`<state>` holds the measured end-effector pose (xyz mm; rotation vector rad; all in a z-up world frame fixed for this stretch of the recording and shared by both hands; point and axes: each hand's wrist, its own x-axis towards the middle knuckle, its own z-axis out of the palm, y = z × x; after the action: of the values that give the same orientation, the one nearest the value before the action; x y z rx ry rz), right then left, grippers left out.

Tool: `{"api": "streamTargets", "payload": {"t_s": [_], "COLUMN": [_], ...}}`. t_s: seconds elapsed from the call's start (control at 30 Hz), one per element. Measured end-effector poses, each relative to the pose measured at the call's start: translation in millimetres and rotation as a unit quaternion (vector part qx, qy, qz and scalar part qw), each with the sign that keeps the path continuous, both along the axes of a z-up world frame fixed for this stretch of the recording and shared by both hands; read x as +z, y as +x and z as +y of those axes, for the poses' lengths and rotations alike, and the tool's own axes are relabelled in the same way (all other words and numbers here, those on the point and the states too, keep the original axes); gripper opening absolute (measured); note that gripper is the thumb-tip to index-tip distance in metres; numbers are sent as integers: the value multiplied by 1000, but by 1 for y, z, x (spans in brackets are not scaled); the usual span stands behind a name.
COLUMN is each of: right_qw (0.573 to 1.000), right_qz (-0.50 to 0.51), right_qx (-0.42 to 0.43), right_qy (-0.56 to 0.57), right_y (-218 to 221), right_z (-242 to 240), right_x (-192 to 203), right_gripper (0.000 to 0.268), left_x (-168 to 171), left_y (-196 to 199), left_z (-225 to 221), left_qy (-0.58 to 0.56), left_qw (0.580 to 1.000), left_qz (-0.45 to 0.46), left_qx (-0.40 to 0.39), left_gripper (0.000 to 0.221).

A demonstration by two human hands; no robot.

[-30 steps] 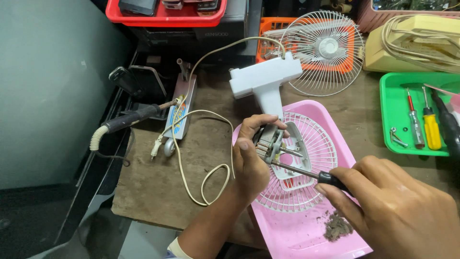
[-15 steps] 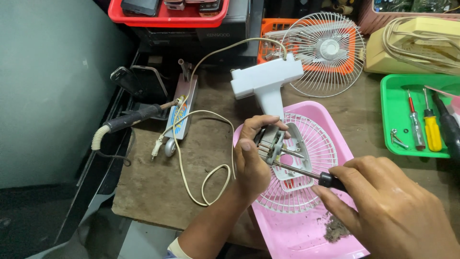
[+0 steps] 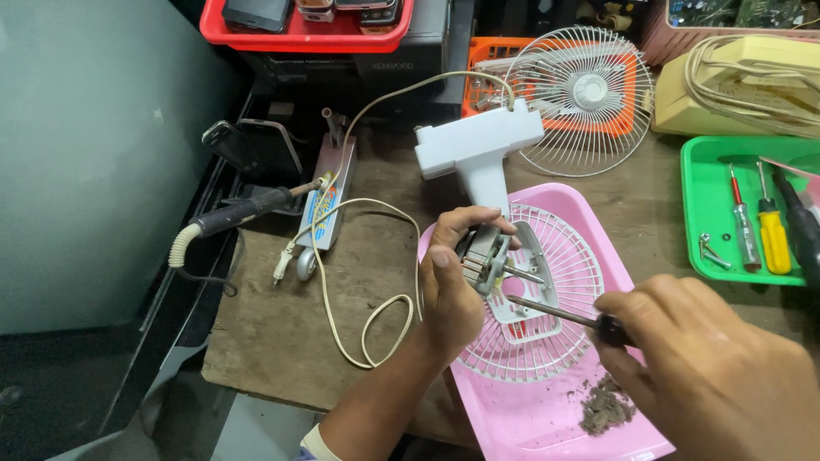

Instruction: Repairing and cleaning the motor components of a small electric fan using a screwdriver and brush.

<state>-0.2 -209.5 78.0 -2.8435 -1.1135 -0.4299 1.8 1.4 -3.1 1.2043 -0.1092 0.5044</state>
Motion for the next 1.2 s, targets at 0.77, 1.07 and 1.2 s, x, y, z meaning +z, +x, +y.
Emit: {"api": "streamTargets", "payload": {"t_s": [0.77,1.07,1.2], "right_qw": [924,916,906], "right_qz": [233,278,284], "right_qx": [-65,-56,-89], "right_qy": [296,283,300], "right_y": [35,40,41], "right_z": [42,38,38], "right_x": [-39,-39,-43], "right_gripper": [15,14,17], "left_x": [2,7,4], "left_y": [3,1,1], "left_z": [7,12,14], "left_qy": [19,56,94], "left_qw": [997,988,987], "left_qz": [25,79,68], "left_qx": [-71,-117,-109], "left_gripper": [85,100,104]}}
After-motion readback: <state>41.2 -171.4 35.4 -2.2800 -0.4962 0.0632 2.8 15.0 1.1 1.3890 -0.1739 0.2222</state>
